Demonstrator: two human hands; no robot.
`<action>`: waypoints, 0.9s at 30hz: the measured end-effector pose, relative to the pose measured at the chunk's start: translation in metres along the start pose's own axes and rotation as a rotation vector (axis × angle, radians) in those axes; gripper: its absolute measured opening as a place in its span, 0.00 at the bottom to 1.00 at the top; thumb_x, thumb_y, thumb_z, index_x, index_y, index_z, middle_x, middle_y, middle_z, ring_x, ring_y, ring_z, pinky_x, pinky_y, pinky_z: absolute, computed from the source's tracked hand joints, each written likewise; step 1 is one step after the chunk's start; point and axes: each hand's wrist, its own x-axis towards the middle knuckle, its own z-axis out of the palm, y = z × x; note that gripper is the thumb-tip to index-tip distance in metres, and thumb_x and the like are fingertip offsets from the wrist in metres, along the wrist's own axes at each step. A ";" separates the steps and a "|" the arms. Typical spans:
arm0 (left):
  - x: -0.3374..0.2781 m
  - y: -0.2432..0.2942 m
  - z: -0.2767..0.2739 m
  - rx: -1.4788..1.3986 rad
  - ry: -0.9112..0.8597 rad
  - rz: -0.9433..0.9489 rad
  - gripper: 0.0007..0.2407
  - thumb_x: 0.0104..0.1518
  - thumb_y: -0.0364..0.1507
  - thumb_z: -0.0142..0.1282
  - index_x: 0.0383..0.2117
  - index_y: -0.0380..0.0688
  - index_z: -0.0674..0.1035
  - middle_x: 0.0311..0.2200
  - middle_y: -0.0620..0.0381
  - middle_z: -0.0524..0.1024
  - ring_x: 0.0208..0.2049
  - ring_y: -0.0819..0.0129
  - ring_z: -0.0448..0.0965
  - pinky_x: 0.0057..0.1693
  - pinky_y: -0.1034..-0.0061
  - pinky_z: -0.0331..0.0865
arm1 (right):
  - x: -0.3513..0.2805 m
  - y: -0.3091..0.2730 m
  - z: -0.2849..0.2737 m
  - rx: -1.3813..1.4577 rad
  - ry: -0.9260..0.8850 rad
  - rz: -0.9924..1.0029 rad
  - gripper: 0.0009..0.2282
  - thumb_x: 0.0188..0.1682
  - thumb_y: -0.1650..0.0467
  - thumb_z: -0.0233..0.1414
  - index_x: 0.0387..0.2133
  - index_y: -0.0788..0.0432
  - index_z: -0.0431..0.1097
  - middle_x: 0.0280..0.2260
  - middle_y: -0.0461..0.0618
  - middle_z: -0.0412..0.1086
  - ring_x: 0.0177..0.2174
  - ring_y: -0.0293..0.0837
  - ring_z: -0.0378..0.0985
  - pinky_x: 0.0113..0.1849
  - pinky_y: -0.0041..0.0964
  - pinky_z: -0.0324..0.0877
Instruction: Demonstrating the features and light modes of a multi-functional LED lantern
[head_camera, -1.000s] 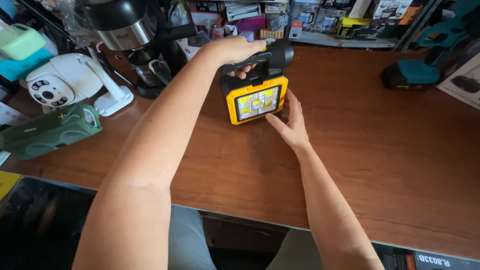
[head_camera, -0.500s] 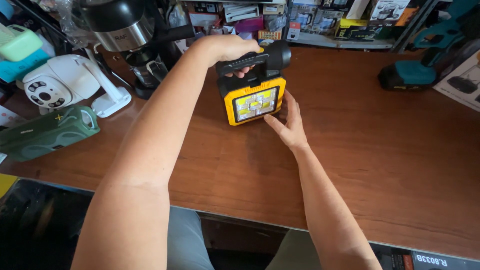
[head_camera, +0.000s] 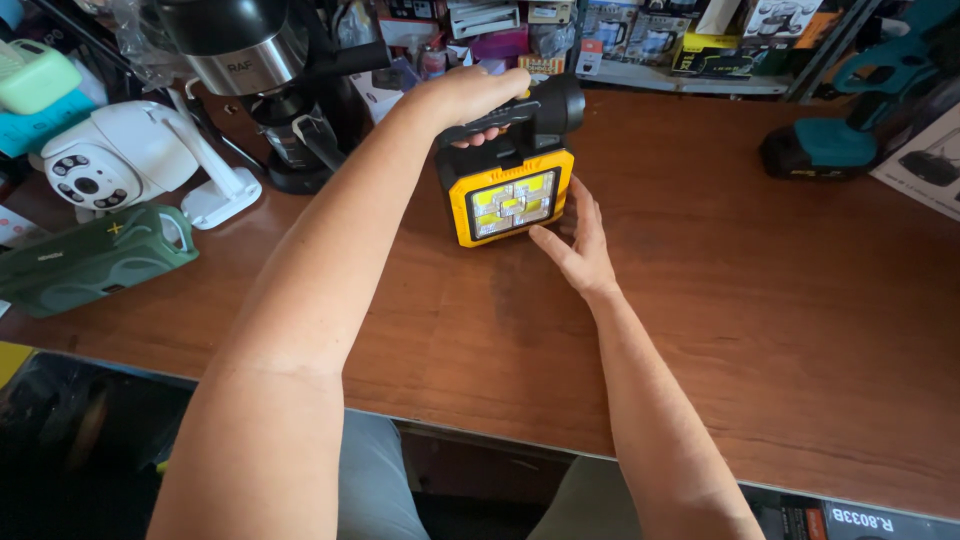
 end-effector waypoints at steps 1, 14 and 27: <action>0.003 0.000 0.000 0.010 -0.009 -0.007 0.20 0.56 0.47 0.37 0.25 0.46 0.76 0.20 0.63 0.73 0.19 0.75 0.70 0.29 0.82 0.65 | 0.000 0.001 0.000 -0.009 0.001 -0.003 0.38 0.45 0.61 0.58 0.68 0.53 0.47 0.59 0.58 0.56 0.57 0.50 0.65 0.52 0.45 0.72; 0.015 -0.002 -0.003 0.031 -0.098 -0.041 0.19 0.60 0.47 0.37 0.25 0.47 0.75 0.22 0.63 0.73 0.22 0.75 0.71 0.31 0.82 0.66 | 0.001 0.006 0.000 -0.016 0.004 -0.027 0.37 0.45 0.61 0.57 0.68 0.53 0.47 0.58 0.57 0.58 0.57 0.49 0.64 0.51 0.44 0.71; 0.016 -0.008 0.016 -0.412 -0.198 -0.071 0.16 0.64 0.44 0.42 0.31 0.45 0.75 0.20 0.65 0.72 0.16 0.82 0.69 0.26 0.84 0.75 | 0.003 0.032 0.003 -0.175 0.040 -0.070 0.42 0.49 0.59 0.57 0.71 0.59 0.38 0.72 0.58 0.43 0.69 0.55 0.44 0.65 0.52 0.46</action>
